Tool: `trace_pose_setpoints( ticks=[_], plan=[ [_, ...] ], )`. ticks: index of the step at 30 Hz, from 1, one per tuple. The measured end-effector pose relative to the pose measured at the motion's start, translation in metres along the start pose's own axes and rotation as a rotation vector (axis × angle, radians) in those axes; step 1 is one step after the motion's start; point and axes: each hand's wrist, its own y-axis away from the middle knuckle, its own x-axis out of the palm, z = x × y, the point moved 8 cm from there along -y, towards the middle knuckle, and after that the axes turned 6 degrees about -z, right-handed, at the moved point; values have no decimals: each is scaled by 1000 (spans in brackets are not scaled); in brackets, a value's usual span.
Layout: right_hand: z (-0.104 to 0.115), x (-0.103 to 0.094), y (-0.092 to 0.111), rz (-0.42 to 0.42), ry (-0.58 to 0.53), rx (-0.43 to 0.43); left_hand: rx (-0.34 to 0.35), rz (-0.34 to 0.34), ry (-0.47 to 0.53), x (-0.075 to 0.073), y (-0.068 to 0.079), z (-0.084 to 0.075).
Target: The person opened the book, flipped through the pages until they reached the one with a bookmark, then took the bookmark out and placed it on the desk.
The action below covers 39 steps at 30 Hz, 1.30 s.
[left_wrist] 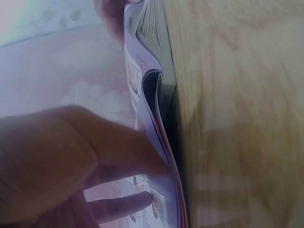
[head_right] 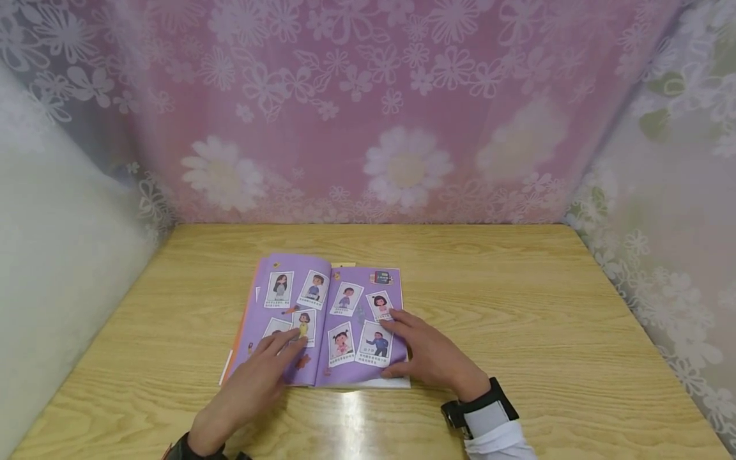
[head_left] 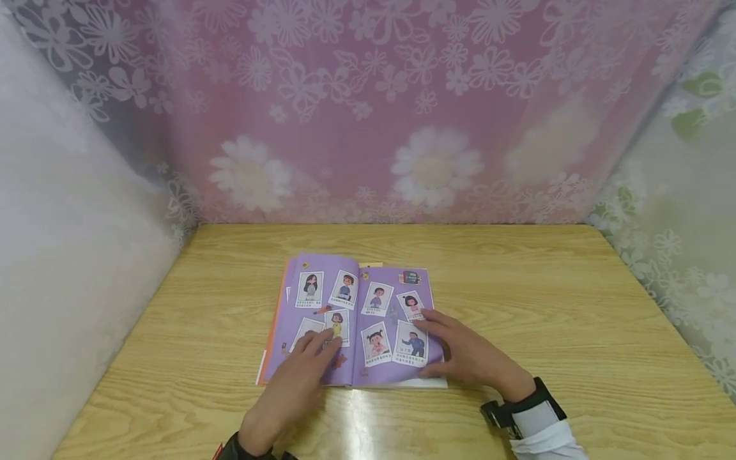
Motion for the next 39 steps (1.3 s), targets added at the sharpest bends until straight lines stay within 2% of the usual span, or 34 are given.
trace_pose_setpoints(
  ticks=[3, 8, 11, 14, 20, 28, 33, 39],
  plan=[
    [2, -3, -1, -28, 25, -18, -22, 0, -31, 0, -2, -1],
    [8, -9, -4, -91, 62, -66, -143, 79, -28, 5, -8, -5],
    [12, -12, -6, -130, 66, -81, -190, 95, -31, 9, -12, -8],
    [15, -14, -7, -165, 76, -86, -210, 94, -69, 12, -15, -11],
    [24, -16, -10, -209, 89, -113, -212, 42, -134, 11, -20, -16],
    [15, -11, -9, -133, 26, -50, -276, 73, -37, 7, -13, -9],
    [7, -8, -6, -76, 4, -9, -332, 28, 17, 3, -9, -2],
    [6, -7, -1, -52, -15, -37, -416, -40, 61, 0, -7, 5]
  ],
)
